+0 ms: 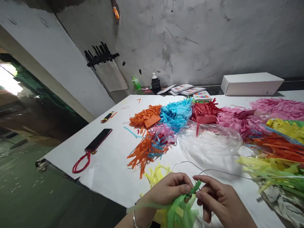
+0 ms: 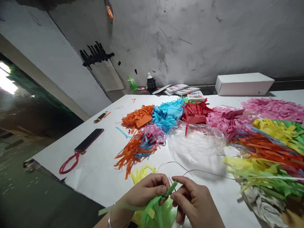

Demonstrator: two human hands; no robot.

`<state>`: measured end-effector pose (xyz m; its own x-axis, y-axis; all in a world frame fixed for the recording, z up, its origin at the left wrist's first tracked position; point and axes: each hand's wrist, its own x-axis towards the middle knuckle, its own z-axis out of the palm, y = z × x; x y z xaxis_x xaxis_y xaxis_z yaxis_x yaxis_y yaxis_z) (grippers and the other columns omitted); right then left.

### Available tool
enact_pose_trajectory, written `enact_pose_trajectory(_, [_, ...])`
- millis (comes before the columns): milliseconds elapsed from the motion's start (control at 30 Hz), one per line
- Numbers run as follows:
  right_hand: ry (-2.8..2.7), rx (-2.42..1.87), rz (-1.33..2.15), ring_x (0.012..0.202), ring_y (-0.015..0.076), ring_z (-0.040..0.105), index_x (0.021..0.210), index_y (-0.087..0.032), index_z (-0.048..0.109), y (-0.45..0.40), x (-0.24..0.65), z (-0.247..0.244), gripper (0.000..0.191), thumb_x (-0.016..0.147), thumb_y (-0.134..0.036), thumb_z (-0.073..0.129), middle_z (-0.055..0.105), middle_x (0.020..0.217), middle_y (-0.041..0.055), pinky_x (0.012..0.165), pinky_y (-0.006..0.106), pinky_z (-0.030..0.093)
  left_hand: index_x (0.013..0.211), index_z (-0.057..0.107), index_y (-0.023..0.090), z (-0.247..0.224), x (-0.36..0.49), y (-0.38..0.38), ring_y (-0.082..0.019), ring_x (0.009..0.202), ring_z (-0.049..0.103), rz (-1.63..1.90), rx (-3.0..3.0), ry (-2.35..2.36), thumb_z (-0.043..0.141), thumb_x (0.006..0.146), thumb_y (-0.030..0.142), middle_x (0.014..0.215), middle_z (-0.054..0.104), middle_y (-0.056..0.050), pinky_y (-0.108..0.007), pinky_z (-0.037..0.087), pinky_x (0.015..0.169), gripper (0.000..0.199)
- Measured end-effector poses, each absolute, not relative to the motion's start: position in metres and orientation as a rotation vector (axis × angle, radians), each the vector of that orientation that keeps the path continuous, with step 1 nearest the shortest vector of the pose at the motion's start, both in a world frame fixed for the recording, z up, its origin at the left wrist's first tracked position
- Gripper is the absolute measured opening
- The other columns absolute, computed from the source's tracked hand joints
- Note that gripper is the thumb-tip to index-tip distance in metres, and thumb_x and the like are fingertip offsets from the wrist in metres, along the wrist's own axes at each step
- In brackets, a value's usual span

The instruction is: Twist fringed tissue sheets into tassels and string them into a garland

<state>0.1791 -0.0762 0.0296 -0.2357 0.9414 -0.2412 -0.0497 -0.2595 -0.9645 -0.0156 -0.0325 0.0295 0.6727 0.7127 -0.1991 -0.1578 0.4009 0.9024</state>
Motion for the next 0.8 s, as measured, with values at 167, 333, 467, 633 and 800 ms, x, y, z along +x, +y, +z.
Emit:
enact_pose_trajectory(167, [-1.267, -1.175, 1.711, 0.043, 0.0131, 0.063, 0.114, -0.018, 0.067, -0.077, 0.181, 0.028, 0.056, 0.080, -0.062, 0.068, 0.064, 0.065, -0.0034, 0.047, 0.023, 0.046, 0.085, 0.069, 0.014, 0.036, -0.019, -0.032, -0.011, 0.069, 0.048, 0.568, 1.107, 0.766, 0.076, 0.083, 0.043, 0.075, 0.056, 0.001, -0.022, 0.036, 0.064, 0.031])
enact_pose_trajectory(333, [-1.423, -1.288, 1.406, 0.045, 0.0129, 0.063, 0.113, -0.022, 0.069, -0.078, 0.179, 0.027, 0.049, 0.086, -0.063, 0.061, 0.065, 0.065, -0.0035, 0.050, 0.023, 0.051, 0.086, 0.068, 0.014, 0.037, -0.018, -0.033, -0.011, 0.066, 0.049, 0.578, 0.998, 0.771, 0.078, 0.080, 0.043, 0.073, 0.056, 0.001, -0.021, 0.036, 0.062, 0.032])
enact_pose_trajectory(467, [-1.653, -1.276, 1.227, 0.049, 0.0113, 0.066, 0.122, -0.027, 0.064, -0.077, 0.182, 0.020, 0.039, 0.094, -0.051, 0.055, 0.070, 0.068, -0.0038, 0.055, 0.019, 0.054, 0.085, 0.067, 0.014, 0.032, -0.016, -0.033, -0.010, 0.061, 0.049, 0.621, 0.926, 0.803, 0.080, 0.078, 0.044, 0.070, 0.057, 0.001, -0.021, 0.036, 0.060, 0.033])
enact_pose_trajectory(633, [-1.725, -1.273, 1.018, 0.049, 0.0094, 0.065, 0.127, -0.029, 0.061, -0.078, 0.185, 0.017, 0.036, 0.094, -0.045, 0.058, 0.072, 0.069, -0.0058, 0.059, 0.016, 0.054, 0.084, 0.068, 0.014, 0.029, -0.015, -0.034, -0.009, 0.060, 0.049, 0.674, 0.912, 0.803, 0.080, 0.077, 0.044, 0.068, 0.058, 0.001, -0.021, 0.036, 0.058, 0.034])
enact_pose_trajectory(800, [-1.504, -1.316, 1.057, 0.044, 0.0105, 0.063, 0.119, -0.029, 0.066, -0.081, 0.172, 0.020, 0.042, 0.089, -0.058, 0.061, 0.070, 0.065, -0.0055, 0.053, 0.018, 0.054, 0.082, 0.067, 0.014, 0.032, -0.011, -0.036, -0.009, 0.060, 0.049, 0.704, 0.957, 0.814, 0.080, 0.078, 0.043, 0.067, 0.057, 0.002, -0.021, 0.036, 0.059, 0.032])
